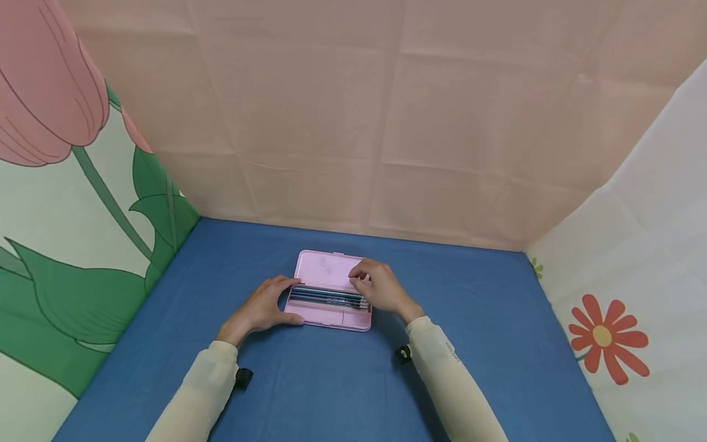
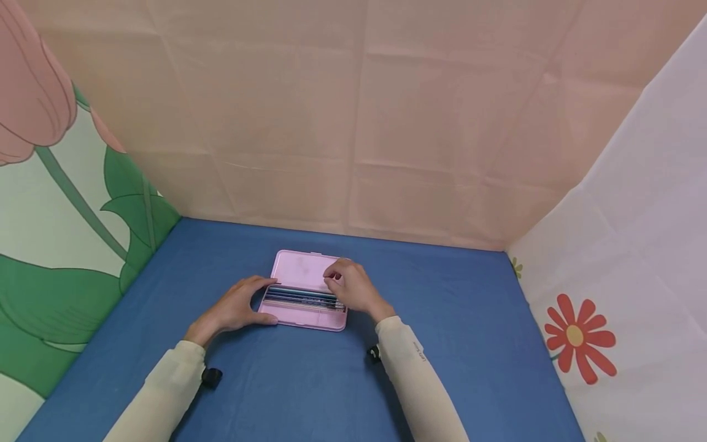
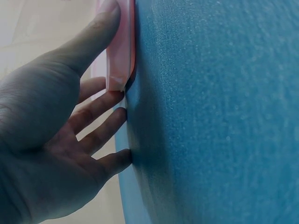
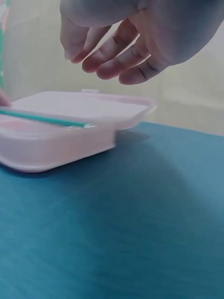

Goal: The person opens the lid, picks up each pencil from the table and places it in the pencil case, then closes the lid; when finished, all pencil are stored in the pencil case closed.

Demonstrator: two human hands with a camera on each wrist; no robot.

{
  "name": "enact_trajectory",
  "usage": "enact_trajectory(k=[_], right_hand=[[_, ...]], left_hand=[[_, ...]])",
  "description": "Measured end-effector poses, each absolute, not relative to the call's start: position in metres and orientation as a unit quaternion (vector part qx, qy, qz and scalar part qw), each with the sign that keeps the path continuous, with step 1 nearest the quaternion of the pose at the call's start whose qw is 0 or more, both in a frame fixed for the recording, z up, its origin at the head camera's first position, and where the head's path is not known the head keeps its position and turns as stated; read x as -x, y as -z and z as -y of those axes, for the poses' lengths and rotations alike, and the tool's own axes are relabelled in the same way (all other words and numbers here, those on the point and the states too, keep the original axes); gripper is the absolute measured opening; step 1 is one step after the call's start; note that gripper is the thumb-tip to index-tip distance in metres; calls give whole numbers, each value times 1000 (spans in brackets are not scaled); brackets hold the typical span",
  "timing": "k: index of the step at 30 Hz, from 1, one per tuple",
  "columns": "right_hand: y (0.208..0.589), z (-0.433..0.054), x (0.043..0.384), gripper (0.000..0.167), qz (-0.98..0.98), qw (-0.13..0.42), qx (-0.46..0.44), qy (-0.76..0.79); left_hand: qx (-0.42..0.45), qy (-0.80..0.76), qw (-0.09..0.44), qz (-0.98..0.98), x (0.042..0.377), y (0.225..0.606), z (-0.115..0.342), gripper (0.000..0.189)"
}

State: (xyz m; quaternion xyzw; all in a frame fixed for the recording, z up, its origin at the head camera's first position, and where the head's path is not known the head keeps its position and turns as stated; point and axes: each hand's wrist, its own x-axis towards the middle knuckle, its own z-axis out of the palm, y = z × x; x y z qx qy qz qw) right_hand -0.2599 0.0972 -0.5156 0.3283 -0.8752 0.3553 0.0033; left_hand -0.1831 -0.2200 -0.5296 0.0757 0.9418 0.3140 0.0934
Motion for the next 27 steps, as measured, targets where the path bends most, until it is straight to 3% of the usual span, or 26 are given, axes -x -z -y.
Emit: enact_trajectory(k=[10,27], right_hand=[[516,-136,267,22,882,9,-259,-393],[528,-151,281,56,888,-43,-166,-426]], left_hand=[[-76,-314,91,-942,183,529,220,98],[-74,-317,91,-941,184,532,221,99]])
